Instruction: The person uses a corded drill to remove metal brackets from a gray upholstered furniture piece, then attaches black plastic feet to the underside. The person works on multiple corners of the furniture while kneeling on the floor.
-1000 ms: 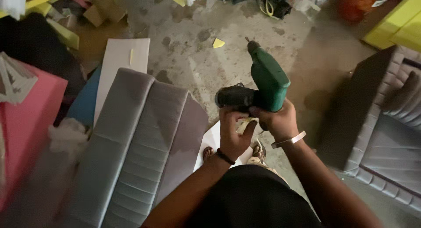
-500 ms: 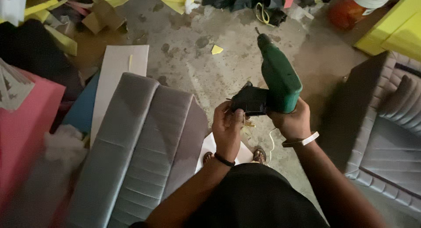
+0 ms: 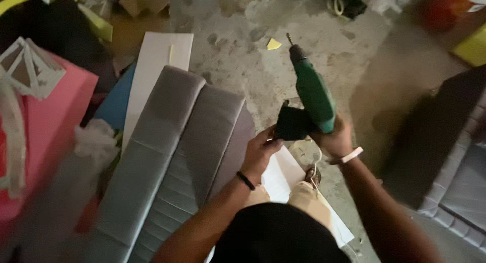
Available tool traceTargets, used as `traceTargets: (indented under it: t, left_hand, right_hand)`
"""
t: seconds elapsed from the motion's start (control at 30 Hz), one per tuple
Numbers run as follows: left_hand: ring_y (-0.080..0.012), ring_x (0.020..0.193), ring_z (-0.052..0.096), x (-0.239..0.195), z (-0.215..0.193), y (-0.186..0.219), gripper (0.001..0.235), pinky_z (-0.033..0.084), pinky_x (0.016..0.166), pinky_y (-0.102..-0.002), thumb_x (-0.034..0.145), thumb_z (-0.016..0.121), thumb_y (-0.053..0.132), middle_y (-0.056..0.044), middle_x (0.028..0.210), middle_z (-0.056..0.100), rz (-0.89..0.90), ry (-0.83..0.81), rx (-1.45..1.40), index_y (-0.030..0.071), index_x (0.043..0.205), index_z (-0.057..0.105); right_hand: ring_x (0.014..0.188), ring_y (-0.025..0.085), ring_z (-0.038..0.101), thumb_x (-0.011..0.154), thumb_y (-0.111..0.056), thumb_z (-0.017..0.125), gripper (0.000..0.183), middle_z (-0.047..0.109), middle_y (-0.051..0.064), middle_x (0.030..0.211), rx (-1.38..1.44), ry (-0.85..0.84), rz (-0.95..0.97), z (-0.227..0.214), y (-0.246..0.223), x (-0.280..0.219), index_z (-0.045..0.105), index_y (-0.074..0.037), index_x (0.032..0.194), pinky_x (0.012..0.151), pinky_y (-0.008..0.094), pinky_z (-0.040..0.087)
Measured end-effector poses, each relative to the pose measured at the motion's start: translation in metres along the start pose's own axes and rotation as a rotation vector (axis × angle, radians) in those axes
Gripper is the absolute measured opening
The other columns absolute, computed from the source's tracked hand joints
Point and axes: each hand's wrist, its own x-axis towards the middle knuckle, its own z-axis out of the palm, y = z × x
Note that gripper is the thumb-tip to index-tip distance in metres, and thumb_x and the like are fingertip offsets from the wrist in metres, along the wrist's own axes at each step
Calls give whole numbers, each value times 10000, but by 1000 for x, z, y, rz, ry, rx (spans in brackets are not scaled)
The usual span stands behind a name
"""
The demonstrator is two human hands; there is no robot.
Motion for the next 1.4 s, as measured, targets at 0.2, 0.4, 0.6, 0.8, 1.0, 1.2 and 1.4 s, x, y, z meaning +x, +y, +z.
traceTargets:
  t: [0.2,0.4,0.6,0.8,1.0,1.2,1.4]
  left_hand:
    - [-284,1117,687,35,-72,-27,461,566,944,-381,911,727,183,-177,1266,685,-46,-56,651,36,1337,632]
    - [-405,1042,666,59,-98,-26,398,548,885,-454,883,739,145,-242,1179,670,51,-75,1226,-35,1228,660]
    - [-284,880,737,60,-112,-16,270,592,741,-389,911,661,94,-127,1142,726,164,-5,1031,49,1171,717]
    - [-287,989,697,82,-131,-13,232,552,878,-420,900,708,33,-99,1113,714,605,-137,1244,71,1127,731]
    - [-380,1408,442,95,-138,-22,761,355,1138,-546,820,824,318,-191,1480,481,553,-95,1286,33,1445,495]
    - [-368,1484,343,97,-133,-27,935,248,1206,-546,757,848,450,-189,1566,412,472,-138,1457,67,1492,415]
    - [-376,1506,357,96,-135,-29,955,265,1215,-540,792,840,489,-186,1582,419,523,-126,1387,41,1517,408]
  right_hand:
    - [993,149,685,751,39,752,504,734,67,1122,212,-87,7,82,84,23,644,-36,1237,845,307,577]
    - [959,176,717,775,5,817,389,769,100,1059,22,-13,-78,130,145,26,693,-11,1143,861,328,567]
    - [1022,182,730,784,40,749,397,770,106,1129,214,50,-31,157,178,25,709,-23,1174,909,318,565]
    - [1040,196,728,751,90,702,473,767,103,1144,153,-25,-147,160,181,30,708,-18,1212,924,330,562]
    - [926,170,703,692,72,774,451,740,79,1008,105,27,-121,168,179,30,658,-20,1118,826,310,560]
    - [983,179,734,773,87,740,455,770,97,1113,189,12,-143,171,181,30,702,-36,1209,864,303,580]
    - [1043,196,727,773,82,732,482,753,110,1163,153,-1,-160,171,181,31,681,-22,1241,896,315,571]
